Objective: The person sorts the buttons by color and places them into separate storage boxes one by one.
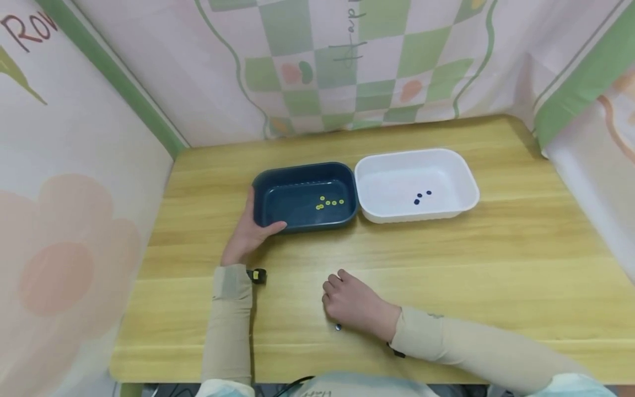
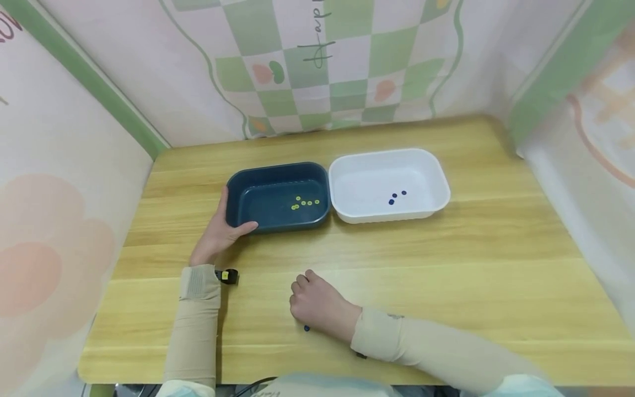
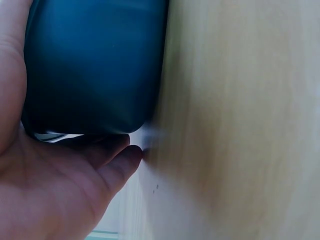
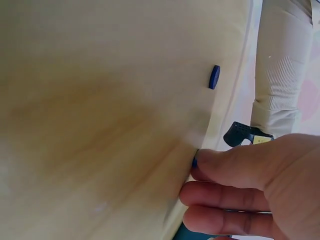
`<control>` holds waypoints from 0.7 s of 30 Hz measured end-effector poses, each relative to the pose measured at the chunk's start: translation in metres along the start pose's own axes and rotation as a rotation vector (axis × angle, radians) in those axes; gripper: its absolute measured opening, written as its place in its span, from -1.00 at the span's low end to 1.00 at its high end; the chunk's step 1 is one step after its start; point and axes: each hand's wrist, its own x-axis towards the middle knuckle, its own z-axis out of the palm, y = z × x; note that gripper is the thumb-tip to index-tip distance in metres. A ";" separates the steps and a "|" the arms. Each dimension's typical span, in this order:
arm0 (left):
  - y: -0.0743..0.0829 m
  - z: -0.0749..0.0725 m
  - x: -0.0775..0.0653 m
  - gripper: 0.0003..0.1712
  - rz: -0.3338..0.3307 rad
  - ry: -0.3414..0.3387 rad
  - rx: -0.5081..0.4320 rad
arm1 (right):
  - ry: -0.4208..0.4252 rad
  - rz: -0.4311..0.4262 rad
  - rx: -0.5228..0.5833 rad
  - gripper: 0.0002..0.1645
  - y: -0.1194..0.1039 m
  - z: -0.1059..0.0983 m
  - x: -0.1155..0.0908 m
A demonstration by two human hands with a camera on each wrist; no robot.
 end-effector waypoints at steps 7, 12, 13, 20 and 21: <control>0.001 -0.002 0.001 0.40 0.001 0.002 -0.018 | -0.003 0.002 -0.024 -0.75 -0.003 -0.002 0.005; -0.001 -0.001 0.000 0.39 -0.007 0.004 -0.017 | -0.085 0.058 0.072 -0.75 0.003 -0.006 0.012; -0.001 0.000 0.000 0.38 -0.009 0.003 -0.017 | -0.118 0.091 0.151 -0.78 0.008 -0.007 0.012; 0.001 0.000 -0.001 0.39 -0.001 -0.002 -0.007 | 0.063 0.750 1.388 -0.85 0.080 -0.025 -0.022; 0.002 0.000 -0.001 0.39 0.005 -0.001 -0.011 | 0.173 0.842 1.568 -0.83 0.092 -0.028 -0.031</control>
